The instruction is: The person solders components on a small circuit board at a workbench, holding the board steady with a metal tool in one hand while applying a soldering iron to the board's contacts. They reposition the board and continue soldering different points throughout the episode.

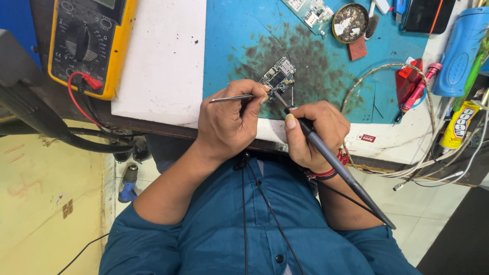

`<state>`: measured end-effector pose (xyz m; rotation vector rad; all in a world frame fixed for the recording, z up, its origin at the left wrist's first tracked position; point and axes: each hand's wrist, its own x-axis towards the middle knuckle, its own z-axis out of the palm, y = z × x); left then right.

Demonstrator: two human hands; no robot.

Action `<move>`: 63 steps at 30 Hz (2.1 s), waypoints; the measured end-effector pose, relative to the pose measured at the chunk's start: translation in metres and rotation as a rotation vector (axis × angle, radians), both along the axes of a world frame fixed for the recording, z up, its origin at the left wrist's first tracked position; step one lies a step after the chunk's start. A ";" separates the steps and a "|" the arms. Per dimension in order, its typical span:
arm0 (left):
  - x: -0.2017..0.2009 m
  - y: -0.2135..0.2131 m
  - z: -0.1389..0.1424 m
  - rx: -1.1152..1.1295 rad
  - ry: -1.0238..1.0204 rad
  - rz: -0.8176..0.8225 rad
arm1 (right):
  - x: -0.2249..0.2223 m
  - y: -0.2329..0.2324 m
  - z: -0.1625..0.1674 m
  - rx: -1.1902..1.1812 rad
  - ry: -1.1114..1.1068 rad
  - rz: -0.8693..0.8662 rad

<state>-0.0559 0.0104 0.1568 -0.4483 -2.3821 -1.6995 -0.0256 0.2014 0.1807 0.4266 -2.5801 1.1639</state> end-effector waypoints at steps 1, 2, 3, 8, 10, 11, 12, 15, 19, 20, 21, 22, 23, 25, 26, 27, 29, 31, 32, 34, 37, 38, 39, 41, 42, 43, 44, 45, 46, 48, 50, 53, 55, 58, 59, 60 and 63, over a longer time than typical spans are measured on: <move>0.000 0.000 0.000 0.001 0.002 0.001 | 0.000 0.000 0.000 -0.008 -0.004 -0.013; 0.001 0.000 0.000 0.000 0.004 0.000 | 0.000 0.000 0.000 -0.007 -0.004 -0.005; 0.001 0.000 -0.001 -0.001 0.006 -0.002 | 0.000 0.000 0.000 -0.007 -0.003 0.002; 0.002 0.000 -0.001 0.022 -0.009 -0.001 | 0.001 -0.001 0.000 -0.004 -0.001 0.000; 0.001 0.000 -0.001 0.071 -0.062 0.001 | 0.000 -0.001 0.000 -0.006 -0.007 -0.013; 0.002 -0.001 -0.001 0.062 -0.056 0.002 | 0.000 -0.001 0.001 -0.001 -0.003 -0.002; 0.002 -0.001 0.000 0.052 -0.049 0.003 | 0.000 -0.001 0.002 0.005 0.001 0.009; 0.001 -0.001 0.000 0.043 -0.054 0.005 | 0.000 -0.001 0.001 -0.006 -0.005 -0.001; 0.001 -0.001 0.001 0.044 -0.035 0.002 | 0.000 0.000 0.002 0.006 -0.001 0.022; 0.001 -0.001 0.001 0.043 -0.036 0.004 | -0.001 -0.001 0.002 0.001 -0.002 0.011; 0.001 -0.001 0.001 0.043 -0.037 0.006 | -0.001 -0.001 0.001 -0.004 -0.002 0.000; 0.001 -0.001 0.001 0.043 -0.038 0.007 | -0.001 -0.002 0.001 -0.009 -0.003 -0.011; 0.001 -0.001 0.001 0.041 -0.034 0.007 | -0.001 -0.002 0.001 -0.007 -0.002 -0.003; 0.000 -0.001 0.001 0.037 -0.026 0.006 | -0.001 -0.001 0.002 -0.003 -0.001 0.013; 0.000 -0.001 0.001 0.036 -0.022 0.004 | 0.000 -0.001 0.002 -0.007 -0.003 0.003; 0.000 -0.001 0.001 0.036 -0.018 0.001 | 0.000 -0.002 0.002 -0.012 -0.004 -0.008; 0.000 -0.002 0.001 0.034 -0.013 0.001 | -0.001 -0.002 0.001 -0.017 -0.001 -0.010; 0.000 -0.001 0.002 0.032 -0.012 0.004 | -0.001 -0.001 0.002 -0.019 0.009 0.004; -0.001 -0.001 0.002 0.030 -0.012 0.004 | -0.001 -0.001 0.002 -0.014 0.009 0.004; -0.001 -0.002 0.002 0.027 -0.012 0.003 | -0.002 -0.001 0.002 -0.005 0.011 0.004; -0.001 -0.001 0.002 0.034 -0.007 0.002 | -0.001 -0.001 0.002 -0.020 -0.003 -0.002; -0.001 -0.001 0.002 0.032 -0.007 0.002 | -0.002 -0.001 0.002 -0.019 -0.002 -0.001; -0.001 -0.001 0.002 0.031 -0.008 0.001 | -0.002 0.000 0.002 -0.018 -0.001 -0.001; -0.001 -0.001 0.002 0.031 -0.006 0.002 | -0.001 0.000 0.002 -0.019 0.001 0.000; -0.001 -0.001 0.001 0.032 -0.004 0.002 | -0.002 0.000 0.002 -0.021 0.002 0.001; -0.001 -0.001 0.001 0.033 -0.002 0.003 | -0.002 0.000 0.002 -0.023 0.004 0.001; -0.001 -0.001 0.001 0.033 -0.003 0.002 | -0.002 0.000 0.002 -0.019 0.008 0.004; -0.001 -0.001 0.001 0.033 -0.004 0.002 | -0.002 0.000 0.002 -0.015 0.012 0.007; -0.001 -0.001 0.001 0.033 -0.005 0.001 | -0.002 0.000 0.002 -0.010 0.015 0.010; 0.000 -0.001 0.001 0.034 -0.007 0.002 | -0.002 -0.001 0.002 -0.017 0.010 0.006; 0.000 -0.001 0.001 0.033 -0.006 0.001 | -0.001 -0.001 0.002 -0.021 0.005 -0.001; -0.001 -0.001 0.001 0.029 -0.002 -0.001 | -0.002 -0.001 0.002 -0.022 0.003 -0.007; -0.001 -0.001 0.001 0.024 0.000 -0.001 | -0.002 -0.002 0.002 -0.021 0.007 -0.004; -0.001 -0.002 0.001 0.025 -0.003 -0.003 | -0.002 -0.001 0.003 -0.025 -0.004 -0.005; -0.001 -0.001 0.000 0.024 -0.005 -0.004 | -0.002 -0.001 0.003 -0.024 -0.004 -0.005; -0.001 -0.001 0.000 0.023 -0.006 -0.004 | -0.002 -0.001 0.003 -0.024 -0.004 -0.005; -0.001 -0.001 0.000 0.026 -0.005 0.000 | -0.001 -0.001 0.002 -0.023 -0.006 -0.006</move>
